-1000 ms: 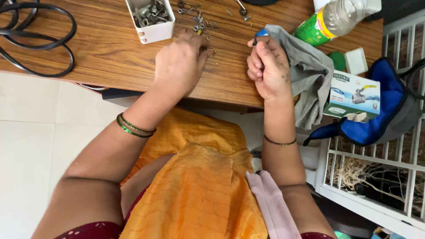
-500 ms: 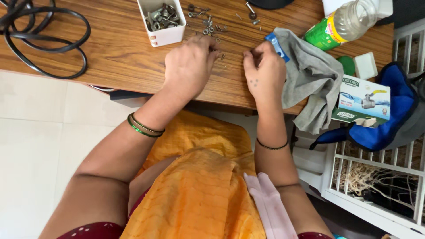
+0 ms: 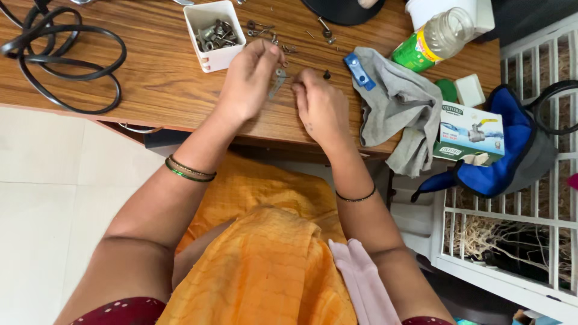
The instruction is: The person pours coins from a plastic bottle onto a wooden table and sorts them by hand. They then gather various metal hardware items such as nuts, bolts, and washers from the table and place them into a small white container.
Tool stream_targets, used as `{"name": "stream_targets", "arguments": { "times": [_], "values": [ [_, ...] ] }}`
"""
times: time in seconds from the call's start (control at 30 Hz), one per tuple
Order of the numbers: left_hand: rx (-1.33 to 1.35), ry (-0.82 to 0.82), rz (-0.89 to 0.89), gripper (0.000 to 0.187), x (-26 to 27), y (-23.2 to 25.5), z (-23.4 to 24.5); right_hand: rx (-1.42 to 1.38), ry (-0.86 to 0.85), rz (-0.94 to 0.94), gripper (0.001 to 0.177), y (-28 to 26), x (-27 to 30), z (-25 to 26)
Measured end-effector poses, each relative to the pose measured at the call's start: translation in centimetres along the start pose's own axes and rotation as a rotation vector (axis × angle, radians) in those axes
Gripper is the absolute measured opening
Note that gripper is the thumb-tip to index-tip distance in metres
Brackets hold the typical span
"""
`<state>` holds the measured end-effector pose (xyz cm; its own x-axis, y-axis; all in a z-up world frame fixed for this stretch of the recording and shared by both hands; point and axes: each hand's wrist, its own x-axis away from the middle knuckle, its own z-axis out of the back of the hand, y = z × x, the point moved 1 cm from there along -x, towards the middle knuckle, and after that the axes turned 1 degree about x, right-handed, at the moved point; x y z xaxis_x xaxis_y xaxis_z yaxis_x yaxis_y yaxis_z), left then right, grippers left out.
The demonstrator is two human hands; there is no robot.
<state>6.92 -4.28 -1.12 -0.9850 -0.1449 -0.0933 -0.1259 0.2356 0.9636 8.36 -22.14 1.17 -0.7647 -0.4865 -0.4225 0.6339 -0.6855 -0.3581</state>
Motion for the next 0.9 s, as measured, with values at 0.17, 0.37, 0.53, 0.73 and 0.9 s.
{"name": "stream_targets", "arguments": {
  "times": [0.17,0.37,0.53,0.73,0.9],
  "values": [
    [0.918,-0.034,0.301,0.021,-0.2,-2.9,-1.7,-1.393,0.021,-0.580,0.007,4.6,-0.3,-1.1],
    [1.148,0.183,0.283,0.031,-0.8,-3.6,-7.1,-1.840,0.301,-0.502,0.011,2.5,-2.3,-0.6],
    [1.310,0.145,0.219,0.031,-1.4,-4.9,-7.9,-1.619,0.234,-0.218,0.029,-3.1,-2.9,0.5],
    [1.294,0.187,0.224,0.027,-0.9,-0.8,-6.2,-1.226,0.352,0.002,0.029,-5.5,-3.2,2.9],
    [1.047,0.225,-0.017,0.021,-2.4,4.5,0.1,-1.286,0.424,-0.208,0.023,-3.5,-3.0,4.3]
  ]
}}
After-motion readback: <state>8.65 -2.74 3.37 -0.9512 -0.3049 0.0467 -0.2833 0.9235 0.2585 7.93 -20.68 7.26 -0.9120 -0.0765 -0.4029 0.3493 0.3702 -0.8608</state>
